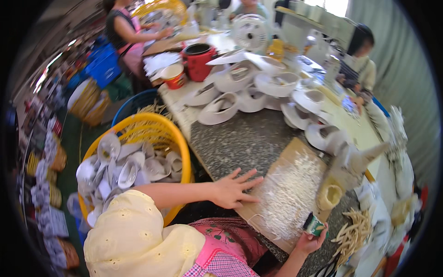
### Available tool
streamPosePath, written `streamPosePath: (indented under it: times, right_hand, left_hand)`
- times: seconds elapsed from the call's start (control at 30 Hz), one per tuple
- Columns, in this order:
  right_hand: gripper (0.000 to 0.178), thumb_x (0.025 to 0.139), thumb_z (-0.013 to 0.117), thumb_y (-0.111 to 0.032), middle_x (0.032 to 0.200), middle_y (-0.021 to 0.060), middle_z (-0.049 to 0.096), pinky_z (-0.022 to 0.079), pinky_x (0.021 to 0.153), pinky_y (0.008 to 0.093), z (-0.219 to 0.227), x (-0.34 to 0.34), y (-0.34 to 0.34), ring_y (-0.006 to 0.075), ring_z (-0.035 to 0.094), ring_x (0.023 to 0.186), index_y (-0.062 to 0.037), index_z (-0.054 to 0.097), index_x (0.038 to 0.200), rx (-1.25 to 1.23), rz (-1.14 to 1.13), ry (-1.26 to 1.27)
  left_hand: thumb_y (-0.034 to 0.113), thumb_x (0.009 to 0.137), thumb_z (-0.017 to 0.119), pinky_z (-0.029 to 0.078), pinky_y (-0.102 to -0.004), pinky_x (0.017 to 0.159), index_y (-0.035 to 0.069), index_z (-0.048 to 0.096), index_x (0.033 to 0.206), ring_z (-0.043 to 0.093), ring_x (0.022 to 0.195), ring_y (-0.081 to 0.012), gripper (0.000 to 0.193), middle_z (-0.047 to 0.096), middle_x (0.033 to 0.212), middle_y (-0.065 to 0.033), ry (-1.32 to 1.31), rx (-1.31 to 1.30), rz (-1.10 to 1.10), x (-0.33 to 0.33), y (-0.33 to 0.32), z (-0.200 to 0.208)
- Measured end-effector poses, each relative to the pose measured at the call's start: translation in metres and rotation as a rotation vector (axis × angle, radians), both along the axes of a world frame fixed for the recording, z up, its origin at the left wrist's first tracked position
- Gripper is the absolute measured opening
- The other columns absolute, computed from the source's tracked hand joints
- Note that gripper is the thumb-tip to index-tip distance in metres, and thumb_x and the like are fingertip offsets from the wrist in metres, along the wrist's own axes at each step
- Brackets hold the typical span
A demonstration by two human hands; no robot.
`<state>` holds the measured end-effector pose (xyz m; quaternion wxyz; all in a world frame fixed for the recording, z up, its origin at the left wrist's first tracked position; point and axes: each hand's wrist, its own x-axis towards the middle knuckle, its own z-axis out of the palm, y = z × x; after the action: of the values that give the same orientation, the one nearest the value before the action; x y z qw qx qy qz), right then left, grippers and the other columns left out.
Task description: The person applies paste to shoe parts using a brush, picking up each piece, coating its inside surfaces and edges with paste, and placing the coated parts on the table.
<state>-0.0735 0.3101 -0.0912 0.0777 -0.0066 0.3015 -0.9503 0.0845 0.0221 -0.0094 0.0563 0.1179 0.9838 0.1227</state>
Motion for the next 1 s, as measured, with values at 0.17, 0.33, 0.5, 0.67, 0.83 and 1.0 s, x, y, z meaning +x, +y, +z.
streamPosePath:
  times: [0.17, 0.33, 0.5, 0.67, 0.83, 1.0]
  right_hand:
    - [0.031, 0.084, 0.040, -0.021, 0.075, 0.0039, 0.050, 0.031, 0.040, 0.0188, 0.003, -0.005, 0.009, 0.0061, 0.034, 0.041, 0.0003, 0.040, 0.107, 0.139, -0.017, 0.108]
    - [0.025, 0.080, 0.047, -0.020, 0.071, 0.0065, 0.053, 0.038, 0.047, 0.0238, 0.011, 0.004, 0.008, 0.0134, 0.045, 0.050, 0.0003, 0.049, 0.095, 0.686, -0.314, 0.359]
    - [0.032, 0.080, 0.047, -0.027, 0.076, 0.0142, 0.057, 0.045, 0.058, 0.0310, 0.024, 0.023, -0.005, 0.0247, 0.055, 0.061, 0.0031, 0.053, 0.087, 1.350, -0.469, 0.612]
    - [0.031, 0.082, 0.044, -0.027, 0.051, 0.0054, 0.045, 0.033, 0.040, 0.0307, 0.044, 0.027, -0.028, 0.0141, 0.038, 0.039, -0.0006, 0.054, 0.070, 0.287, 0.168, 0.146]
    - [0.025, 0.081, 0.045, -0.015, 0.048, 0.0021, 0.040, 0.025, 0.039, 0.0247, 0.052, 0.042, -0.050, 0.0107, 0.028, 0.037, -0.0016, 0.047, 0.060, 0.816, -0.186, 0.251]
    - [0.013, 0.081, 0.043, -0.008, 0.063, 0.0045, 0.050, 0.027, 0.038, 0.0238, 0.087, 0.064, -0.069, 0.0105, 0.035, 0.043, 0.0001, 0.051, 0.075, 0.452, -0.062, -0.084]
  left_hand:
    - [0.013, 0.055, 0.060, 0.018, -0.0441, 0.095, 0.012, 0.049, 0.107, 0.020, 0.119, -0.0344, 0.054, 0.031, 0.125, -0.0173, 0.526, 0.121, 0.668, 0.090, -0.065, 0.047]
    - [0.020, 0.061, 0.065, 0.024, -0.0422, 0.093, 0.010, 0.049, 0.107, 0.026, 0.115, -0.0371, 0.049, 0.033, 0.122, -0.0196, 0.471, -0.221, 1.353, 0.227, -0.144, 0.014]
    - [0.022, 0.060, 0.066, 0.032, -0.0393, 0.088, 0.007, 0.044, 0.109, 0.031, 0.111, -0.0362, 0.056, 0.036, 0.118, -0.0208, 0.505, -0.516, 1.706, 0.286, -0.169, -0.006]
    - [0.021, 0.061, 0.065, 0.039, -0.0378, 0.076, 0.001, 0.046, 0.090, 0.047, 0.090, -0.0334, 0.040, 0.050, 0.093, -0.0189, 0.480, -0.449, 2.146, 0.343, -0.214, -0.017]
    - [0.019, 0.056, 0.065, 0.038, -0.0384, 0.076, -0.001, 0.046, 0.090, 0.046, 0.089, -0.0352, 0.043, 0.051, 0.090, -0.0203, 0.562, -0.325, 2.220, 0.413, -0.269, -0.048]
    - [0.016, 0.053, 0.065, 0.039, -0.0408, 0.072, -0.002, 0.048, 0.087, 0.049, 0.083, -0.0356, 0.042, 0.052, 0.087, -0.0206, 0.510, -0.269, 2.167, 0.424, -0.277, -0.097]
